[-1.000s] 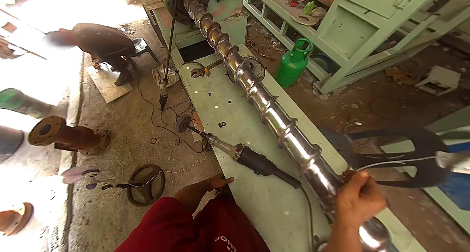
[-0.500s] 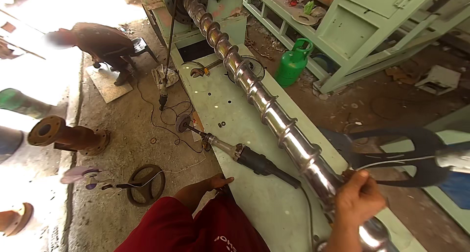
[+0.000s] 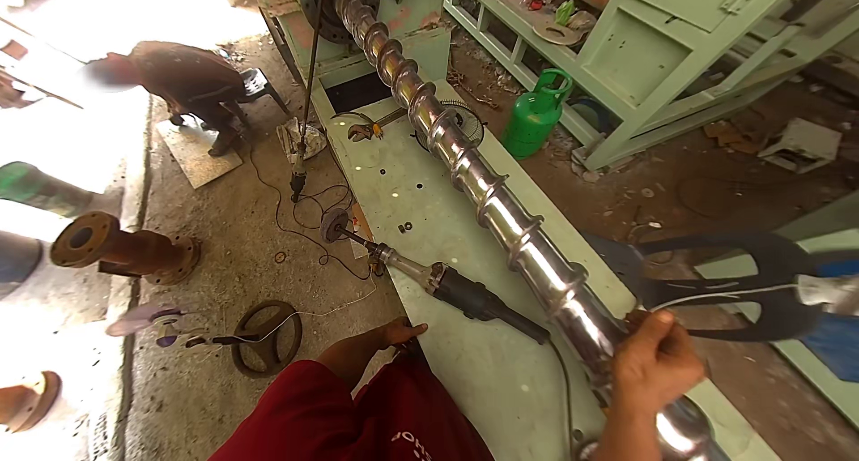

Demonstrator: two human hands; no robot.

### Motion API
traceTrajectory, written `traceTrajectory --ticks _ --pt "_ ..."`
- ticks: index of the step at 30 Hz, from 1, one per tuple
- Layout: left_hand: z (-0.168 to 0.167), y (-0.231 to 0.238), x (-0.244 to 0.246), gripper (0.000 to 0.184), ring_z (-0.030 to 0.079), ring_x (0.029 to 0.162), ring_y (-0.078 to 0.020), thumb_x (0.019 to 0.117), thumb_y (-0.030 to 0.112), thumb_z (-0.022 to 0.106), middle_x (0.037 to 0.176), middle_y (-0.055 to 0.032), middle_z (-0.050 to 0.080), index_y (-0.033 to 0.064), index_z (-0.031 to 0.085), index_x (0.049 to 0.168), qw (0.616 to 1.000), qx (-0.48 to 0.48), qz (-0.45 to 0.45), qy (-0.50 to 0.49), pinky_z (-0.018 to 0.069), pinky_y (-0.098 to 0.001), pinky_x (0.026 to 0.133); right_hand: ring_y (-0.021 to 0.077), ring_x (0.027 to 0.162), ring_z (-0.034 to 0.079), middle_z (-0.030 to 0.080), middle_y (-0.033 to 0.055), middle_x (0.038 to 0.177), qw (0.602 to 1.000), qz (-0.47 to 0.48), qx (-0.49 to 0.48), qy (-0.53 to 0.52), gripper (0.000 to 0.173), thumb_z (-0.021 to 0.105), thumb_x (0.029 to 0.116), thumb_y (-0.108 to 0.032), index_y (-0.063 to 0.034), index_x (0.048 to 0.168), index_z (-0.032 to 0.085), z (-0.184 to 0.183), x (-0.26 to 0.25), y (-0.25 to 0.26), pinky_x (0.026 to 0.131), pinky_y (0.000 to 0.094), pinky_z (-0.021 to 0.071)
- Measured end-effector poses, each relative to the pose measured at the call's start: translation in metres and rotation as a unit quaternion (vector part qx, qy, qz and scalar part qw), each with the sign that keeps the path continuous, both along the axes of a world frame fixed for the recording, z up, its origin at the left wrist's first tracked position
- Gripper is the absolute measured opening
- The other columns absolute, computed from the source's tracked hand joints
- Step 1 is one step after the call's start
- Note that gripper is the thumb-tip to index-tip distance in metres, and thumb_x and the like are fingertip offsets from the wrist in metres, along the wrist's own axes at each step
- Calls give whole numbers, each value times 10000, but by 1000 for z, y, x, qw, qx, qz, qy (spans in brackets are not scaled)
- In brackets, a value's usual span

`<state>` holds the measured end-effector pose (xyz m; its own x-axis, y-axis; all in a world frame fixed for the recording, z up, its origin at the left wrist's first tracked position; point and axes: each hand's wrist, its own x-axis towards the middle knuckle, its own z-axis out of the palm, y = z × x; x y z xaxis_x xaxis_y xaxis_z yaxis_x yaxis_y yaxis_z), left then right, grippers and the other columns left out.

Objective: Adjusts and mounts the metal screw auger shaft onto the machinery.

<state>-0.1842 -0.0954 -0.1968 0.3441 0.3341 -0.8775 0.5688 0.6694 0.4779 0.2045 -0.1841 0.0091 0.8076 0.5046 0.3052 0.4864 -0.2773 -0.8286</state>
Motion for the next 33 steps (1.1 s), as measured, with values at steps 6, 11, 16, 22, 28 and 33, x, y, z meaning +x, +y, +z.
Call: traceTrajectory --ticks 6,11,16,22,28,33 --pt "1 0 0 653 718 999 -290 1022 541 589 1171 -208 685 -7 517 1371 1000 -1 -1 -2 597 -465 889 66 788 679 709 103 844 1000 -3 -3 -2 455 446 1114 -291 47 959 706 0 -1 0 769 267 559" --pt "0 0 0 657 721 996 -294 1019 539 595 1164 -211 688 -10 515 1370 1000 1 -1 -2 601 -471 886 70 799 684 715 102 856 1000 0 0 2 454 440 1115 -286 46 966 711 -1 0 0 778 271 563" --pt "0 0 0 663 719 1000 -296 1017 544 594 1168 -213 685 -6 511 1377 1000 0 -1 -2 599 -475 886 68 796 685 714 106 854 1000 2 2 -1 450 443 1113 -286 43 964 710 -1 1 -1 771 268 565" --pt "0 0 0 665 721 1003 -302 1020 543 589 1175 -215 687 -5 505 1387 1000 -3 -1 0 599 -479 888 61 790 681 710 100 843 1000 0 3 -2 446 448 1113 -279 47 954 708 -1 1 0 763 256 559" --pt "0 1 0 663 719 1009 -304 1020 544 589 1178 -217 685 -6 510 1382 1000 -3 -2 1 598 -479 889 66 787 683 712 104 846 1000 -1 1 -4 448 451 1112 -288 45 955 707 -1 0 0 759 258 560" --pt "0 1 0 662 721 1002 -303 1015 536 604 1180 -215 685 -3 508 1386 1000 -1 -1 -1 600 -478 885 62 794 684 713 101 847 1000 0 -2 -2 452 445 1114 -284 44 949 708 0 0 0 765 256 561"
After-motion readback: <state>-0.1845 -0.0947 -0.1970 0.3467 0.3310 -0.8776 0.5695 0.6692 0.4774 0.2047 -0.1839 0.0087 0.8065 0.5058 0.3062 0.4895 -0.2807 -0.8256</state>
